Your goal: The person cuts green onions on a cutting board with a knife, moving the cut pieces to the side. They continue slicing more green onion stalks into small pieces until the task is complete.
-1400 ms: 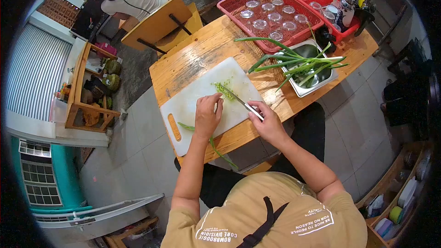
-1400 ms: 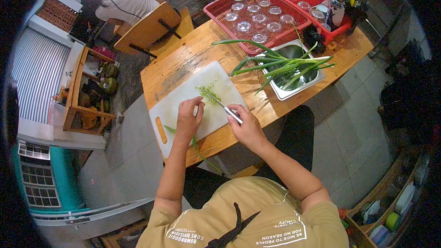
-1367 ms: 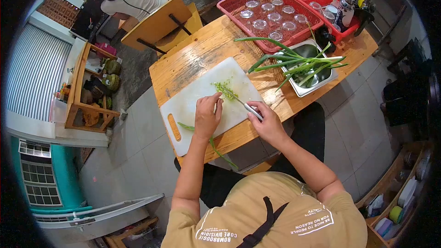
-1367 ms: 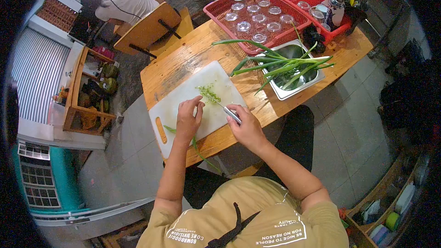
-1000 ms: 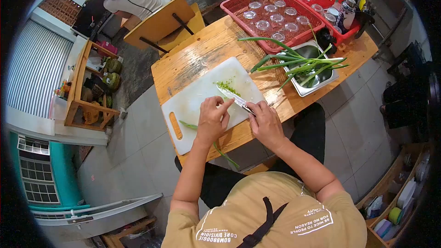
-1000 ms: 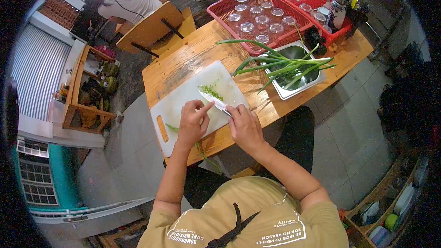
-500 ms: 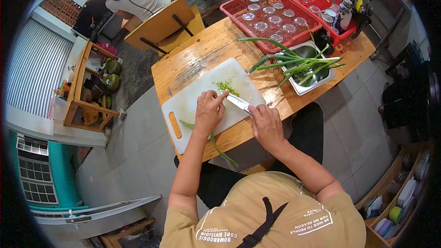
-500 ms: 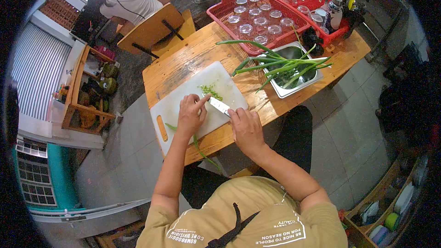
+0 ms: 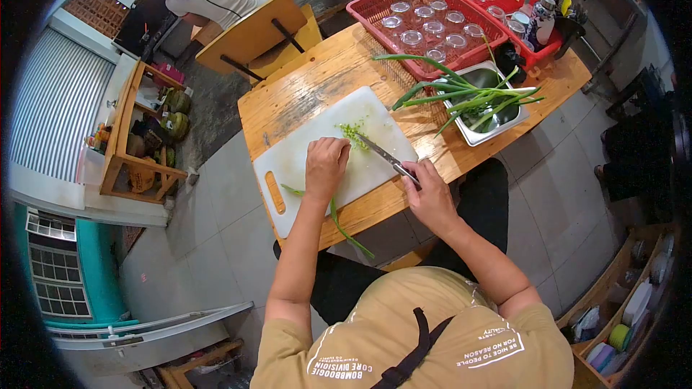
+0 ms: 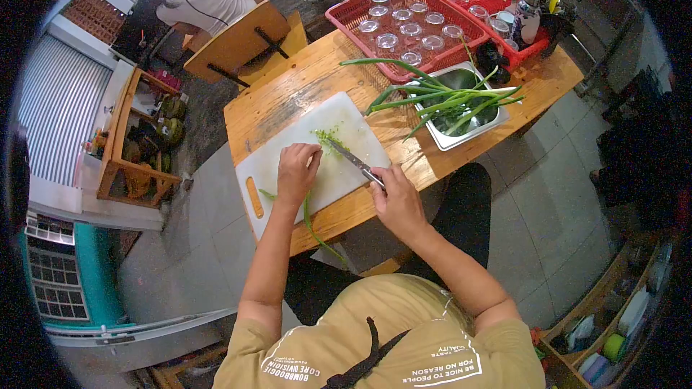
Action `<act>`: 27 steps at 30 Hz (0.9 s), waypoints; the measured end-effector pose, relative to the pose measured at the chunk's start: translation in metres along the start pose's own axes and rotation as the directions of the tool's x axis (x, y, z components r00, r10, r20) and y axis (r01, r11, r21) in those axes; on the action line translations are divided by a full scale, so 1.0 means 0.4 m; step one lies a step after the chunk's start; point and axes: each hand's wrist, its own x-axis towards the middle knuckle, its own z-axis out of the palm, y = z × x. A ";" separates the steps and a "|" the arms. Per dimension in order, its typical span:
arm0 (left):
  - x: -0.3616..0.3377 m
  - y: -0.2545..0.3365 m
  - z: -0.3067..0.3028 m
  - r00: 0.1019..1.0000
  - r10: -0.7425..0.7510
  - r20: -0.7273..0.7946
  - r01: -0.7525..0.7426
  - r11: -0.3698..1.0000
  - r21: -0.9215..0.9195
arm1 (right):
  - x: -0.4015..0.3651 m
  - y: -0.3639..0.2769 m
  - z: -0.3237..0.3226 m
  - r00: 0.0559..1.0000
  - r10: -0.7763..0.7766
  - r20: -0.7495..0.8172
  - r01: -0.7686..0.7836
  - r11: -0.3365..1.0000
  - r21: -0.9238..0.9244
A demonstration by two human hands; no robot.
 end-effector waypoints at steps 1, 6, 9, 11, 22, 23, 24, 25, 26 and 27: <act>0.002 0.004 -0.001 1.000 -0.002 0.001 0.002 1.000 0.001 | 0.000 0.002 0.000 1.000 0.012 -0.011 -0.011 1.000 0.028; 0.017 0.019 -0.011 0.997 -0.008 0.071 0.006 1.000 0.029 | -0.004 0.015 0.000 0.999 0.018 -0.049 -0.015 0.998 0.063; 0.017 0.012 0.014 0.994 0.070 -0.085 -0.067 0.997 0.034 | -0.008 0.024 -0.001 0.999 0.032 -0.038 -0.029 0.996 0.088; 0.005 0.009 0.024 0.998 0.007 -0.061 -0.006 1.000 0.014 | -0.009 0.030 0.001 0.998 0.045 -0.043 -0.041 0.995 0.091; -0.087 0.002 -0.039 0.985 -0.135 -0.110 0.142 0.988 0.057 | -0.030 0.022 0.003 0.993 0.120 0.020 -0.121 0.979 0.167; -0.108 0.002 -0.045 0.977 -0.199 -0.079 0.203 0.979 0.038 | -0.035 0.020 0.003 0.991 0.129 0.029 -0.132 0.978 0.162; -0.128 0.004 -0.051 0.964 -0.261 -0.048 0.262 0.965 0.020 | -0.040 0.017 0.004 0.990 0.133 0.037 -0.137 0.977 0.163; -0.147 0.009 -0.057 0.962 -0.268 -0.044 0.269 0.963 0.022 | -0.045 0.013 0.003 0.988 0.142 0.055 -0.149 0.978 0.146; -0.164 0.014 -0.061 0.960 -0.279 -0.024 0.279 0.960 0.030 | -0.048 0.011 0.004 0.986 0.150 0.071 -0.158 0.979 0.129; -0.174 0.015 -0.064 0.957 -0.289 -0.005 0.289 0.957 0.039 | -0.050 0.009 0.008 0.986 0.150 0.077 -0.159 0.979 0.129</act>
